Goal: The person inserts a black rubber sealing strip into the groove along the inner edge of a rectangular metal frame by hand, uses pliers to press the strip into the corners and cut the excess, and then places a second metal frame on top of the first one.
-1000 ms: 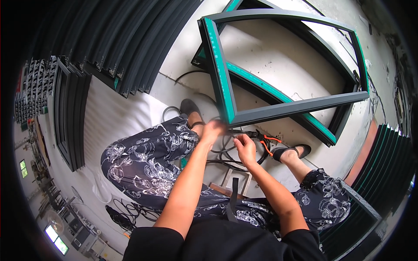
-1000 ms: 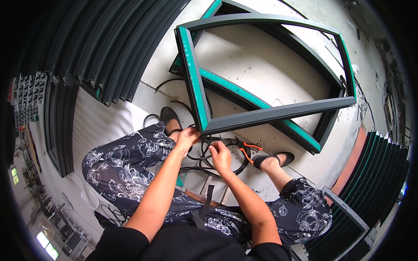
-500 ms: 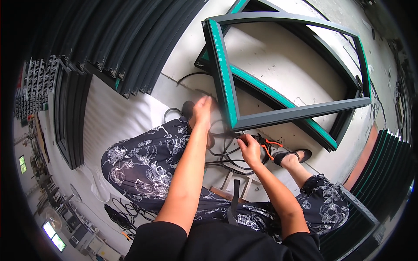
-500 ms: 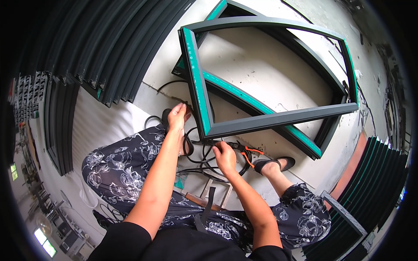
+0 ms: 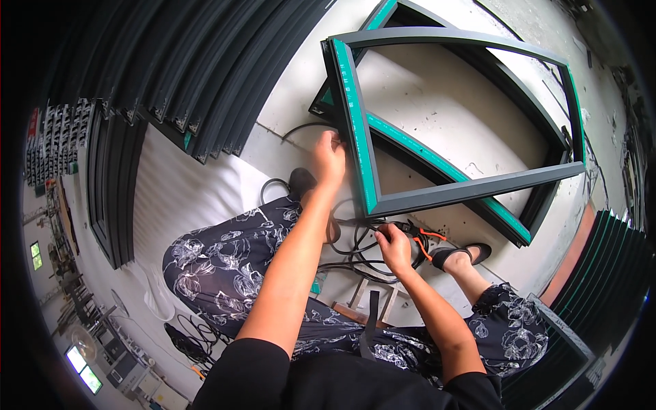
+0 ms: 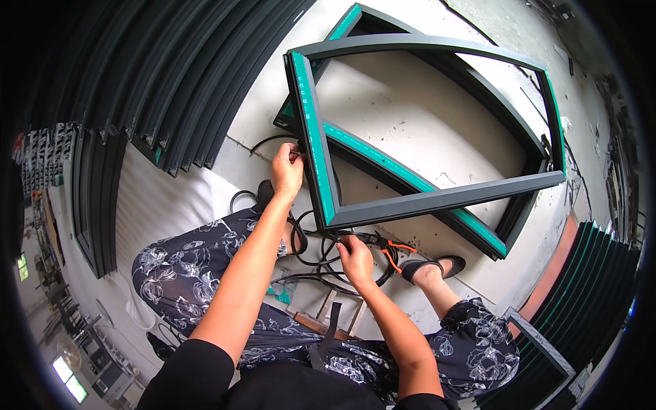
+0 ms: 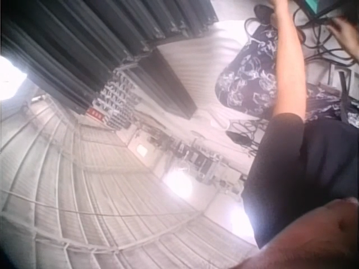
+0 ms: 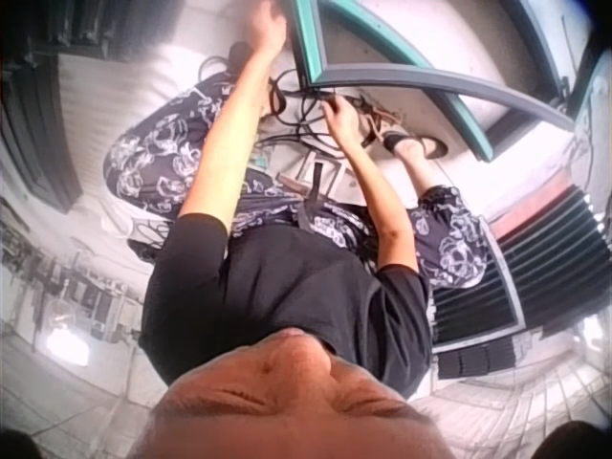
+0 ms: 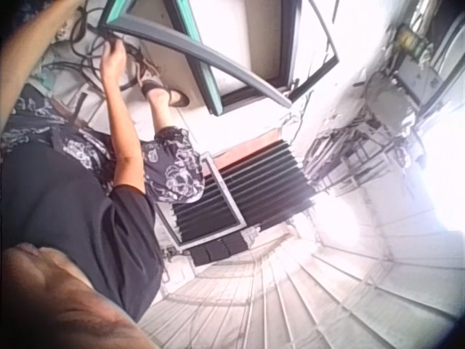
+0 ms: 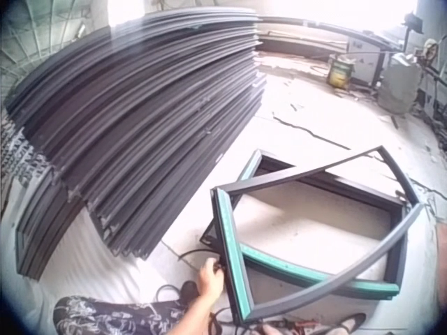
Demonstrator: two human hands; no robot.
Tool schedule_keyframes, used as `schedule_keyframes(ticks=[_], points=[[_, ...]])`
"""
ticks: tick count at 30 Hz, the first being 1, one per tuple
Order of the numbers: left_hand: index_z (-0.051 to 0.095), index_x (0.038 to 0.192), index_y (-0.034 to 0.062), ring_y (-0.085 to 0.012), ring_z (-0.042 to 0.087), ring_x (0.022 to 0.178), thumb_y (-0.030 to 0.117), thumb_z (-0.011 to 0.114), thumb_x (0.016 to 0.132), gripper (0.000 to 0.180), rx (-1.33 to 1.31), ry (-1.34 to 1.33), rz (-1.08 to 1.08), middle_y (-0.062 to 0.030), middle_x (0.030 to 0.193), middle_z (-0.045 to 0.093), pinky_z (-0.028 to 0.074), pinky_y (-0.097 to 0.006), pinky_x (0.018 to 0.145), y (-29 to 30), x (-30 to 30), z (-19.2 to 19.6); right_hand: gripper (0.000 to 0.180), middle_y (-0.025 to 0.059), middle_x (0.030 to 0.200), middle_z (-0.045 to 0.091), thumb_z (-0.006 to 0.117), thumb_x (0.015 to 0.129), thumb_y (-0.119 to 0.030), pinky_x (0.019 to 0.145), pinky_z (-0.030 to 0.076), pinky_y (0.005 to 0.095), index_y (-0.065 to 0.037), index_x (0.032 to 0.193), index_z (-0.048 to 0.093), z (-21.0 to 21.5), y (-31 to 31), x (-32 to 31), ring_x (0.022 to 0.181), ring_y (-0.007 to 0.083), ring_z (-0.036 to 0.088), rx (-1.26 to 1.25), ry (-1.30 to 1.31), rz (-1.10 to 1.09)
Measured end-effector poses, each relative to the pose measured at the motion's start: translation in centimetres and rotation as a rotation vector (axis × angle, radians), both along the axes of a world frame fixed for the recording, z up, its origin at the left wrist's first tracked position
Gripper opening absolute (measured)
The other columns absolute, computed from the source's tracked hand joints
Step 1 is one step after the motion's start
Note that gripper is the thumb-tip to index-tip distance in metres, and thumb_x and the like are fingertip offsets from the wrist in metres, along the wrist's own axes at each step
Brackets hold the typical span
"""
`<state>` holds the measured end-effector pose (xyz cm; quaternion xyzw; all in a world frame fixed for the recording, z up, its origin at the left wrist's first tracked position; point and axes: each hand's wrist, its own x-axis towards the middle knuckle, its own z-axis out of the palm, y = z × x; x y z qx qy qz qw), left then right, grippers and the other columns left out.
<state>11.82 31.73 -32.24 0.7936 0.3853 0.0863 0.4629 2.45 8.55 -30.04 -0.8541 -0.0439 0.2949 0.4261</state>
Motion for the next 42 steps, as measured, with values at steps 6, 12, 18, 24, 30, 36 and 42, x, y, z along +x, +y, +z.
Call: schedule_keyframes(ticks=[6,12,18,24,30,36,42], points=[[0.053,0.082,0.0015,-0.0319,0.058,0.072,0.006,0.059,0.075,0.010,0.236,0.034,-0.171,-0.0160,0.077,0.059,0.045,-0.040,0.064,1.3,0.4,-0.1,0.017,0.0140,0.077,0.061,0.063,0.078,-0.017,0.063,0.046,0.0374,-0.004,0.087,0.058,0.1,0.0,-0.2,0.072,0.0308,0.059,-0.007,0.020,0.013],[0.054,0.082,0.0022,-0.0316,0.057,0.069,0.006,0.058,0.076,0.008,0.012,0.187,-0.260,-0.0166,0.076,0.059,0.044,-0.038,0.062,2.6,2.0,1.0,0.016,0.0140,0.077,0.061,0.063,0.078,-0.017,0.063,0.046,0.0378,-0.004,0.085,0.058,0.1,-0.2,-0.3,0.071,0.0312,0.059,-0.018,-0.002,0.019],[0.057,0.076,0.0030,-0.0118,0.049,0.048,0.007,0.063,0.079,0.008,-0.645,0.146,0.111,-0.0033,0.065,0.057,0.037,-0.024,0.040,4.0,2.0,-2.7,0.016,0.0142,0.077,0.061,0.063,0.078,-0.017,0.063,0.046,0.0379,-0.004,0.085,0.058,0.7,0.3,-0.3,0.071,0.0313,0.059,-0.025,0.009,0.034],[0.057,0.080,0.0025,-0.0133,0.051,0.047,0.006,0.063,0.079,0.007,-0.623,0.155,0.104,-0.0041,0.066,0.058,0.042,-0.024,0.042,3.9,2.1,-2.6,0.016,0.0144,0.078,0.061,0.062,0.078,-0.018,0.063,0.046,0.0383,-0.004,0.085,0.057,0.4,0.1,-0.4,0.073,0.0319,0.059,-0.043,0.010,0.035],[0.059,0.078,0.0024,-0.0120,0.051,0.053,0.010,0.062,0.080,0.009,-0.724,0.148,0.178,-0.0037,0.065,0.058,0.039,-0.026,0.047,3.0,2.1,-0.9,0.016,0.0143,0.080,0.061,0.062,0.079,-0.017,0.064,0.046,0.0388,-0.004,0.085,0.057,0.3,0.0,-0.3,0.074,0.0326,0.058,-0.053,0.007,0.030],[0.059,0.078,0.0023,-0.0098,0.048,0.053,0.017,0.062,0.081,0.016,-0.486,0.141,0.196,-0.0015,0.064,0.056,0.040,-0.026,0.049,2.5,2.0,-3.3,0.015,0.0143,0.080,0.061,0.062,0.078,-0.017,0.064,0.046,0.0391,-0.004,0.084,0.057,0.6,0.4,-0.8,0.074,0.0325,0.058,-0.046,-0.008,0.043],[0.063,0.090,0.0003,-0.0105,0.051,0.062,0.026,0.061,0.084,0.026,-0.787,0.221,0.113,-0.0025,0.070,0.059,0.042,-0.028,0.057,2.2,-0.3,-3.9,0.015,0.0142,0.078,0.060,0.062,0.078,-0.017,0.064,0.045,0.0388,-0.004,0.084,0.057,0.5,0.1,-0.7,0.074,0.0322,0.058,-0.028,-0.010,0.025]])
